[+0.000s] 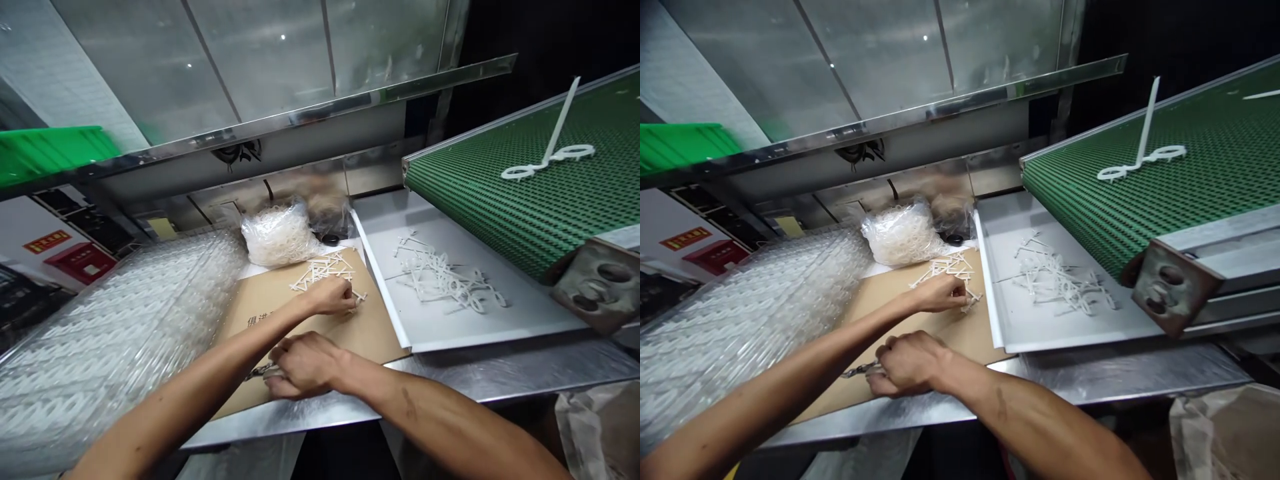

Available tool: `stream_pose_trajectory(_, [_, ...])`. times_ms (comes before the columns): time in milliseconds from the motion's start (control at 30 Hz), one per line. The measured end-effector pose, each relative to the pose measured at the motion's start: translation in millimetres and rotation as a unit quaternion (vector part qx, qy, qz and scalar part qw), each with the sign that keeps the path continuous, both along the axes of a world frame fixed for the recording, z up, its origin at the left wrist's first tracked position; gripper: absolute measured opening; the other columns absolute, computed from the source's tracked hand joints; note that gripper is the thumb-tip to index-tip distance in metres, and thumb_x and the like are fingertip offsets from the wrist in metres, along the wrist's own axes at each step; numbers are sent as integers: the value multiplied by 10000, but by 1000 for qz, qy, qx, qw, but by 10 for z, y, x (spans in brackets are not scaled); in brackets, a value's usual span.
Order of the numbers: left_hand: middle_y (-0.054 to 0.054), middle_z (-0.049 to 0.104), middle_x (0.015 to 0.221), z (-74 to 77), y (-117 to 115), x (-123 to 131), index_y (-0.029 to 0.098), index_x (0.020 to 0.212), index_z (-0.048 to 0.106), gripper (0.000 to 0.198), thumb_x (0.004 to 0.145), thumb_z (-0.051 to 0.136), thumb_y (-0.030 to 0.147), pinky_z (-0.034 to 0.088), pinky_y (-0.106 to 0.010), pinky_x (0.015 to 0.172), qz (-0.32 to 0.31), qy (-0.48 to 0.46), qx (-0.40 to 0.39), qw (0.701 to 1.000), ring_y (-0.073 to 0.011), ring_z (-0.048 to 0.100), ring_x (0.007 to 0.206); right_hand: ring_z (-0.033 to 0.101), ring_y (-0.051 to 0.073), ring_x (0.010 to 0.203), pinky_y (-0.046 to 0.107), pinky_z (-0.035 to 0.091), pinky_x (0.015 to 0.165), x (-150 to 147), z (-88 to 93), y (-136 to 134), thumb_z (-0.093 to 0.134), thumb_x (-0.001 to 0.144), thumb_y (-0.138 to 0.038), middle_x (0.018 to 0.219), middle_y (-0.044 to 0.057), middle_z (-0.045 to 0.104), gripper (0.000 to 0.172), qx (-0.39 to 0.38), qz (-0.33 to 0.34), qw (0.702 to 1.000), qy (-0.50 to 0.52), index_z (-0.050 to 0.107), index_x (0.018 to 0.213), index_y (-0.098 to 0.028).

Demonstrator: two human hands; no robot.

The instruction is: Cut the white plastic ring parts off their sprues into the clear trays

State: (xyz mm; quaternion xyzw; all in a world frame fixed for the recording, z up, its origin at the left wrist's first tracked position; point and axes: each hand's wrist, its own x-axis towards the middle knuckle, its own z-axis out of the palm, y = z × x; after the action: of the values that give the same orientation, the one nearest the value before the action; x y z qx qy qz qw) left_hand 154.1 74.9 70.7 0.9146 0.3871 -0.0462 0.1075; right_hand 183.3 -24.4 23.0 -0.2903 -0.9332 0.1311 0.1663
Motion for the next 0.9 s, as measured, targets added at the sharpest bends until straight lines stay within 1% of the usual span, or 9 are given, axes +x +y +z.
stream_pose_trajectory(133, [-37,637,623,-81,-71,46,156,638,650,204,799,563,247,307,-264,532,2,-25,-24,999,-145,516,551,734,291,765,343,529,608,6,-22,6,461,946,-460,986,144,762,419,5,2,1000,0,670,1072,-120])
stream_pose_trajectory(200, [-24,637,640,-43,-113,31,159,670,643,180,808,560,239,314,-257,541,4,-46,-29,998,-139,518,567,732,284,759,337,523,602,9,-34,16,459,947,-450,986,144,761,414,10,0,1000,1,668,1082,-119])
stream_pose_trajectory(267, [-15,646,683,56,-148,-57,165,726,637,161,832,555,256,335,-250,561,12,-70,-27,997,-139,539,609,729,277,760,336,521,611,8,-43,25,466,943,-455,972,137,761,408,15,-2,1000,2,675,1061,-126])
stream_pose_trajectory(367, [-13,655,767,227,-184,-358,173,821,616,177,889,522,308,369,-243,587,41,-110,-10,993,-143,562,671,724,284,770,344,519,620,5,-54,35,486,928,-487,945,136,756,417,22,-6,1000,5,688,1010,-131])
stream_pose_trajectory(467, [-12,644,815,254,-202,-820,175,915,590,175,899,531,339,409,-244,610,105,-191,28,976,-144,572,687,718,289,758,342,507,599,0,-64,35,493,920,-490,943,146,747,416,30,-13,999,11,685,996,-129])
stream_pose_trajectory(533, [-16,638,828,149,-219,-1158,174,976,580,185,880,559,331,442,-259,651,152,-218,76,961,-157,588,718,712,283,749,337,502,598,-8,-72,30,502,914,-466,931,142,741,385,35,-15,999,15,677,980,-130])
stream_pose_trajectory(667, [-51,669,896,-223,-298,-1690,182,1051,599,211,884,562,305,481,-344,784,220,-162,130,953,-216,628,840,700,275,768,330,499,622,-34,-85,19,531,886,-443,915,124,734,334,41,-5,999,21,667,945,-143])
stream_pose_trajectory(767, [-67,677,933,-466,-373,-1855,193,1000,634,176,895,568,319,490,-381,838,227,-153,113,955,-242,637,896,683,261,767,325,491,637,-38,-89,24,536,881,-435,915,114,733,319,35,-4,999,22,663,947,-150])
stream_pose_trajectory(900, [-76,666,1017,-627,-420,-1911,207,1037,660,223,889,602,363,489,-403,908,219,-183,98,953,-260,629,1000,651,225,763,310,478,674,-10,-77,56,539,882,-383,916,103,719,267,16,-14,1000,23,653,963,-155])
